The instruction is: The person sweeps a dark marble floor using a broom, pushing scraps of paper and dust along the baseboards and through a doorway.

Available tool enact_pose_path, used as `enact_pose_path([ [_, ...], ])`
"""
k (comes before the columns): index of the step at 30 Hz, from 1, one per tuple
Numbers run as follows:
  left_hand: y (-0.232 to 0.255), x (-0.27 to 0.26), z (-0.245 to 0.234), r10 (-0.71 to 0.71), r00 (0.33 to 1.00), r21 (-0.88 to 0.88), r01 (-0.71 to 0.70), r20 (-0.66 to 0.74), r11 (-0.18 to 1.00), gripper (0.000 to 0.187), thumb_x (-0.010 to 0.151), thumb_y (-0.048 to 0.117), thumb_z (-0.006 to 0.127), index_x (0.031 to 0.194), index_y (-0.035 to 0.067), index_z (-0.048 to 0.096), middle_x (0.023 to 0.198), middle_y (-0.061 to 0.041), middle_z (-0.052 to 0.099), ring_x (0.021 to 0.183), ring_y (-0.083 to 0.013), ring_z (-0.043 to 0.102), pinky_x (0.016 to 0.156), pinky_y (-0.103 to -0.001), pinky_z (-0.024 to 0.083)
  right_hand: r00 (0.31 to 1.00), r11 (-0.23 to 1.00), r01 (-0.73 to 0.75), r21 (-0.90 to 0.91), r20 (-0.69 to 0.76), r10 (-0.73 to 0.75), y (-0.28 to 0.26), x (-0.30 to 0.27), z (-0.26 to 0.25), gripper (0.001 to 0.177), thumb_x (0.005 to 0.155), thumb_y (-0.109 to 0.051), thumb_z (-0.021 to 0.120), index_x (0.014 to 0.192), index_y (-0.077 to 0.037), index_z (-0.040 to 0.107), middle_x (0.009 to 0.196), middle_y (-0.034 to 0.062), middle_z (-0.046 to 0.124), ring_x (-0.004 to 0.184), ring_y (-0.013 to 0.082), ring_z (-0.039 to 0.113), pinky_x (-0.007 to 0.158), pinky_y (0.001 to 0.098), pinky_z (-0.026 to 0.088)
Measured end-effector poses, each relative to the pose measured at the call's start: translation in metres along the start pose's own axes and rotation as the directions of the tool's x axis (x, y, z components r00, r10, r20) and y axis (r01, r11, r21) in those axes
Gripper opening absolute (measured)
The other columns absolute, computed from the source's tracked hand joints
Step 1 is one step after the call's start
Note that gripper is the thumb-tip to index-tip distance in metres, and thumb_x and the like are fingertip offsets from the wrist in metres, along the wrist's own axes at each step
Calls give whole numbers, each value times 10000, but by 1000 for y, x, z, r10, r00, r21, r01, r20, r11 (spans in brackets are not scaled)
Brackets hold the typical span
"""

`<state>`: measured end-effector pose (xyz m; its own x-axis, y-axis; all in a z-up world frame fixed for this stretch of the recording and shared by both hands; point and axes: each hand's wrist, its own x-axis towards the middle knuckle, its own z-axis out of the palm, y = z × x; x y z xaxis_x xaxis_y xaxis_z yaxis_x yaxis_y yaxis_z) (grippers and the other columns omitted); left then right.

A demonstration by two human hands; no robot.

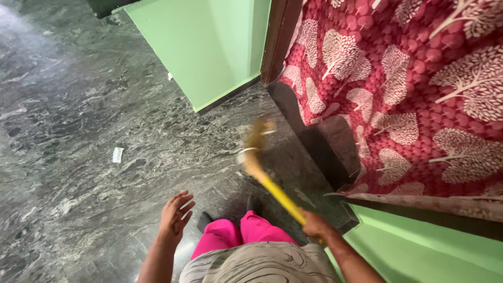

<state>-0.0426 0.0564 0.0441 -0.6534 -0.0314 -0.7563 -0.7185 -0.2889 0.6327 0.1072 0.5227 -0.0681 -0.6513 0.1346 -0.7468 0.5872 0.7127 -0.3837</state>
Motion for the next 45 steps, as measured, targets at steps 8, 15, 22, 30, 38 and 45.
enact_pose_path([
  [8, 14, 6, 18, 32, 999, -21, -32, 26, 999, 448, 911, 285, 628, 1343, 167, 620, 1291, -25, 678, 1192, -191, 614, 960, -355, 431, 895, 924, 327, 199, 249, -371, -82, -12, -25, 970, 662, 67, 642, 1542, -290, 443, 1378, -39, 682, 716, 106, 663, 595, 259, 520],
  [15, -5, 13, -13, 43, 999, -98, -44, -10, 994, 446, 921, 299, 593, 1347, 167, 616, 1302, -22, 683, 1188, -200, 623, 956, -362, 442, 965, 892, 175, 417, 106, -239, -47, -8, -107, 1045, 698, 105, 721, 1585, -315, 363, 914, 86, 725, 486, 119, 552, 438, 280, 465],
  [22, -34, 0, -50, 38, 997, -183, -51, -72, 982, 451, 926, 302, 599, 1358, 174, 604, 1299, -29, 681, 1199, -199, 629, 983, -377, 440, 970, 939, -135, 316, -150, 190, -70, 34, -121, 865, 702, 110, 620, 1494, -234, 567, 725, 138, 644, 455, 238, 572, 400, 371, 466],
  [30, -47, -14, -82, 27, 989, -275, -67, -148, 959, 460, 919, 321, 615, 1355, 177, 607, 1313, -37, 677, 1218, -215, 616, 983, -382, 436, 999, 992, 30, -119, -25, -34, -116, 50, -58, 823, 771, 13, 577, 1545, -226, 429, 852, 215, 753, 613, 287, 722, 549, 426, 558],
  [38, -33, 1, -65, 35, 994, -299, -64, -100, 952, 466, 918, 315, 619, 1361, 172, 599, 1303, -29, 678, 1200, -209, 616, 978, -377, 435, 852, 820, 513, -255, 271, -449, -190, 25, -42, 839, 735, 31, 560, 1523, -245, 487, 1178, 193, 723, 1053, 312, 729, 865, 399, 554],
  [45, -4, 3, -75, 64, 995, -269, -81, -74, 960, 450, 932, 301, 605, 1362, 170, 612, 1291, -29, 688, 1182, -212, 633, 962, -375, 442, 927, 937, 348, -35, 158, -339, -183, -17, -54, 914, 738, 92, 560, 1542, -330, 458, 1118, 143, 767, 907, 316, 743, 737, 407, 550],
])
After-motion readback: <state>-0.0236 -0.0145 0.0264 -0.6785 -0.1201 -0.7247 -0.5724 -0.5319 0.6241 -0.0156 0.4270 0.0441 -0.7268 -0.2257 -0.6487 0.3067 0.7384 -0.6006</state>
